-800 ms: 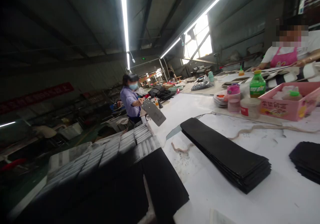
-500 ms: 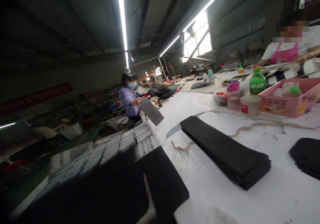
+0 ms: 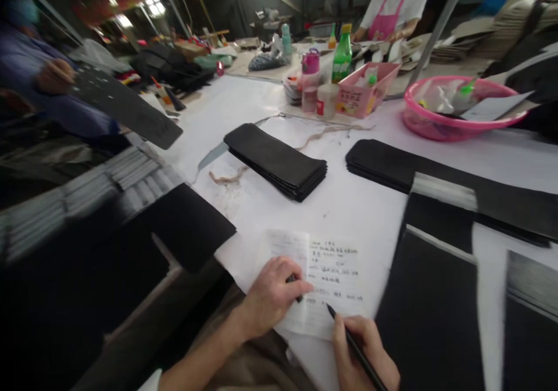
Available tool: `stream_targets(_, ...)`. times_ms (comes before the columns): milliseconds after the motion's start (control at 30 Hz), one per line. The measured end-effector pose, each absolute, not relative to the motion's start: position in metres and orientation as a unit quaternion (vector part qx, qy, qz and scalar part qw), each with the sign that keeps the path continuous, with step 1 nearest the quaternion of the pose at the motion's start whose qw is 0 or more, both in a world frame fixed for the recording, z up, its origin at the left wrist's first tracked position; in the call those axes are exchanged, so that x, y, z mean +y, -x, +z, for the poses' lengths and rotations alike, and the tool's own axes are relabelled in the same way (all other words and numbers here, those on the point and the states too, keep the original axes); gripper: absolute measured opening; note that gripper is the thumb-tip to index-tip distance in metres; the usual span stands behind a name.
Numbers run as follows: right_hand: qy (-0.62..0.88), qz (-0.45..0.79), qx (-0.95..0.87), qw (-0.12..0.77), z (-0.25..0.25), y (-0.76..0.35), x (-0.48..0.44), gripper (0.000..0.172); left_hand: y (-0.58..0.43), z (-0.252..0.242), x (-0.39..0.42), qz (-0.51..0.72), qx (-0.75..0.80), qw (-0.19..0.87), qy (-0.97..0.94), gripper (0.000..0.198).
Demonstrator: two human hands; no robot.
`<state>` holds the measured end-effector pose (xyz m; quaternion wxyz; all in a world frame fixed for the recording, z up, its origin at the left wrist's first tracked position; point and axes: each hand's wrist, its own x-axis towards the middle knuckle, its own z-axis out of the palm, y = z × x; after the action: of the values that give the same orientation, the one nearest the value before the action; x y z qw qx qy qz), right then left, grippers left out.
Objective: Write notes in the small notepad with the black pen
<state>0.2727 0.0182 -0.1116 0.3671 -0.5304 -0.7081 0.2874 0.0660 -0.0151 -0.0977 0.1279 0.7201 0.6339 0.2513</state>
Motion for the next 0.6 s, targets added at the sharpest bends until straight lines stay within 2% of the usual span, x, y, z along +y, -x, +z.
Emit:
stream_targets(300, 0.519, 0.279, -0.726, 0.355, -0.1117, -0.2648, 0.0126, 0.023, -0.0593, -0.0941, -0.0155, 0.244, 0.629, 0.157, -0.722, 0.025)
stream_targets(600, 0.495, 0.279, -0.747, 0.345, -0.1090, -0.2645, 0.0129, 0.022, -0.0602, -0.0942, -0.0149, 0.243, 0.625, 0.151, -0.727, 0.024)
